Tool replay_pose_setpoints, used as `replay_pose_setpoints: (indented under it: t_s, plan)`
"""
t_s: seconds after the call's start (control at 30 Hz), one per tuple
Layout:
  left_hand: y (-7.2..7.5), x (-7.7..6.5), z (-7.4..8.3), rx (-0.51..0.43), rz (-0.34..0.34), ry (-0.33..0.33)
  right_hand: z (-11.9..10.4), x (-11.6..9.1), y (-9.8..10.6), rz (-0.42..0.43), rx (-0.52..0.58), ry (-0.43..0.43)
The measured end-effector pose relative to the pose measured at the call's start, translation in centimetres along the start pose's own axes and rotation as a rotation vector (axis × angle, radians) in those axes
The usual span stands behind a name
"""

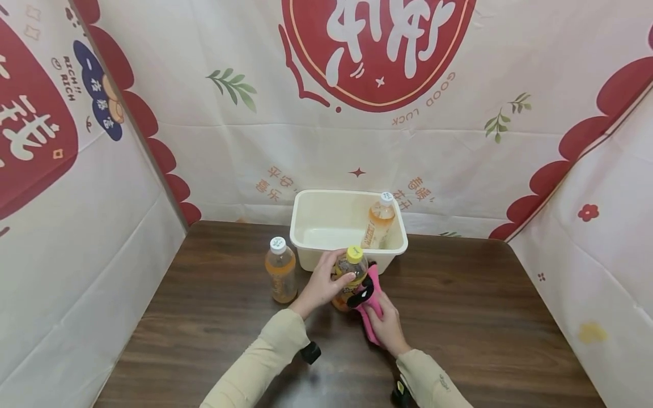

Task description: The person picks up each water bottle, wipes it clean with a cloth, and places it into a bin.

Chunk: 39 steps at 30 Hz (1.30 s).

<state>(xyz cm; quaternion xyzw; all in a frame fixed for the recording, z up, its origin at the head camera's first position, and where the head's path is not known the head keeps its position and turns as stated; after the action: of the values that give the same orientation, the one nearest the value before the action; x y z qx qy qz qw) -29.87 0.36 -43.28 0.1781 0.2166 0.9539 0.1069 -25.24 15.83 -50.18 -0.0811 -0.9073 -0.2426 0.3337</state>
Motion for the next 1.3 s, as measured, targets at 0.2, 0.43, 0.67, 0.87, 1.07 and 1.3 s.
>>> replay_pose_setpoints:
  t_s: [0.2, 0.43, 0.67, 0.87, 1.07, 1.3]
  plan:
    - [0.1, 0.2, -0.1, 0.027, -0.024, -0.008, -5.8, 4.4, 2.6, 0.053, 0.102, 0.138]
    - [0.0, 0.3, 0.1, 0.025, -0.018, -0.042, -10.0, 7.6, 3.2, 0.070, 0.106, 0.223]
    - [0.1, 0.1, 0.0, 0.029, 0.001, -0.027, -6.3, 5.0, 1.7, 0.133, 0.123, 0.189]
    - [-0.1, 0.1, -0.3, 0.005, -0.020, 0.011, -1.5, 1.6, 0.4, 0.100, 0.065, 0.108]
    - [-0.2, 0.1, -0.1, 0.004, -0.021, -0.002, 1.5, -0.8, -1.3, -0.075, -0.054, 0.001]
    - [-0.3, 0.1, -0.5, -0.001, -0.046, 0.038, 1.2, -0.9, -1.0, -0.100, -0.054, -0.001]
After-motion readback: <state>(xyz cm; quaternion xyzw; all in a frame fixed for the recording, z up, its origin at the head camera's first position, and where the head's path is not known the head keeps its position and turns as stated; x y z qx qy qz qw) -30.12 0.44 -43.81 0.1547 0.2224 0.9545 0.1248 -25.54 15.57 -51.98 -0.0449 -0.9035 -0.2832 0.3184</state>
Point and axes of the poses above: each hand's wrist, its own x-axis towards the middle knuckle, its own y-axis out of the back of the hand, z = x × y, the point moved 9 cm from there along x, towards the middle knuckle, and after that the axes turned 2 degrees about z, right-handed, at the moved point
